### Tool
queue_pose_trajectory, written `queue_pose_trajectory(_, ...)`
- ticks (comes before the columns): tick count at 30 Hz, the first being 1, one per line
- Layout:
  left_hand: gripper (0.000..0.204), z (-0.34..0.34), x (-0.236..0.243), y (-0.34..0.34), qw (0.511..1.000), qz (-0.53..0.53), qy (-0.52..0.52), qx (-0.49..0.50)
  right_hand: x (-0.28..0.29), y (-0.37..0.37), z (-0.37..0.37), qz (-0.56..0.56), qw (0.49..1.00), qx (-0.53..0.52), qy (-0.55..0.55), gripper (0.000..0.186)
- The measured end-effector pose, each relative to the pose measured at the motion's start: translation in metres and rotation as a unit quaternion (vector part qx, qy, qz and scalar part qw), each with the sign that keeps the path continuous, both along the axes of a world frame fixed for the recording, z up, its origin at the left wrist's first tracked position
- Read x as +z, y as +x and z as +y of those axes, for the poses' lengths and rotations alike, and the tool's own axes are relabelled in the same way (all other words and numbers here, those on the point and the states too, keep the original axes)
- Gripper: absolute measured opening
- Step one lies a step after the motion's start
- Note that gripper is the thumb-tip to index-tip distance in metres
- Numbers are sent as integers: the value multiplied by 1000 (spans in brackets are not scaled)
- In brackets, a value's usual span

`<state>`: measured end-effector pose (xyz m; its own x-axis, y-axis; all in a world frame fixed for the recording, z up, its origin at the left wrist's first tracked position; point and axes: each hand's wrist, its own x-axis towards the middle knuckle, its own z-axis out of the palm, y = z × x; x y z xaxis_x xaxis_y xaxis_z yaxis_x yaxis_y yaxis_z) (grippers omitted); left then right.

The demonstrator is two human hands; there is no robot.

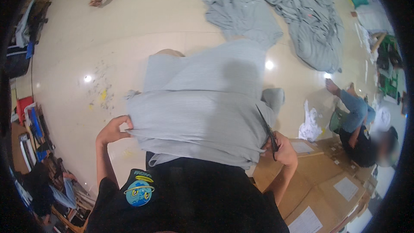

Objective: The person uses shears to cut a grey sweatshirt, trimming the collar and sleeves while holding the garment with the other hand. The person repeatedly repositions the fabric to access different areas for cutting.

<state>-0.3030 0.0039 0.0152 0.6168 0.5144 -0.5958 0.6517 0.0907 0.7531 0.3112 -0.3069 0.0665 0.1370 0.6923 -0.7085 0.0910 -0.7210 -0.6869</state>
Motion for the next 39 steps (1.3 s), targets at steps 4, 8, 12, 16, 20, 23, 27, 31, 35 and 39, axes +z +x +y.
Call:
queue_pose_trajectory(4, 49, 51, 81, 59, 963, 248, 63, -85, -13, 21, -30, 5, 996, 43, 84, 61)
queue_pose_trajectory(8, 68, 85, 79, 140, 938, 172, 299, -35, 11, 24, -38, 140, 983, -101, 68, 67)
queue_pose_trajectory(12, 70, 69, 20, 244, 970, -66, 216, -89, 36, 62, 2, -36, 994, 10, 99, 60)
queue_pose_trajectory(16, 73, 2, -7, 290, 934, -202, 210, -207, 78, 72, 112, -163, 972, 14, 167, 59)
queue_pose_trajectory(20, 66, -20, -1, 283, 926, -263, 209, -174, 75, 5, 254, -284, 907, 82, 299, 38)
queue_pose_trajectory(23, 52, -3, -7, 275, 958, -271, 76, -58, 53, -67, 329, -114, 962, 26, 248, 53)
queue_pose_trajectory(27, 42, 63, -70, 247, 954, -148, 188, 178, -24, -153, 385, 90, 938, -61, 328, 50)
queue_pose_trajectory(31, 50, 117, -172, 157, 870, 219, 307, 317, -75, -224, 387, 162, 937, -112, 288, 47)
queue_pose_trajectory(35, 49, 130, -203, 144, 923, 150, 155, 318, -80, -221, 367, 173, 954, -98, 223, 45)
queue_pose_trajectory(39, 36, 123, -196, 153, 905, 96, 187, 369, -85, -211, 370, 102, 966, -74, 225, 44)
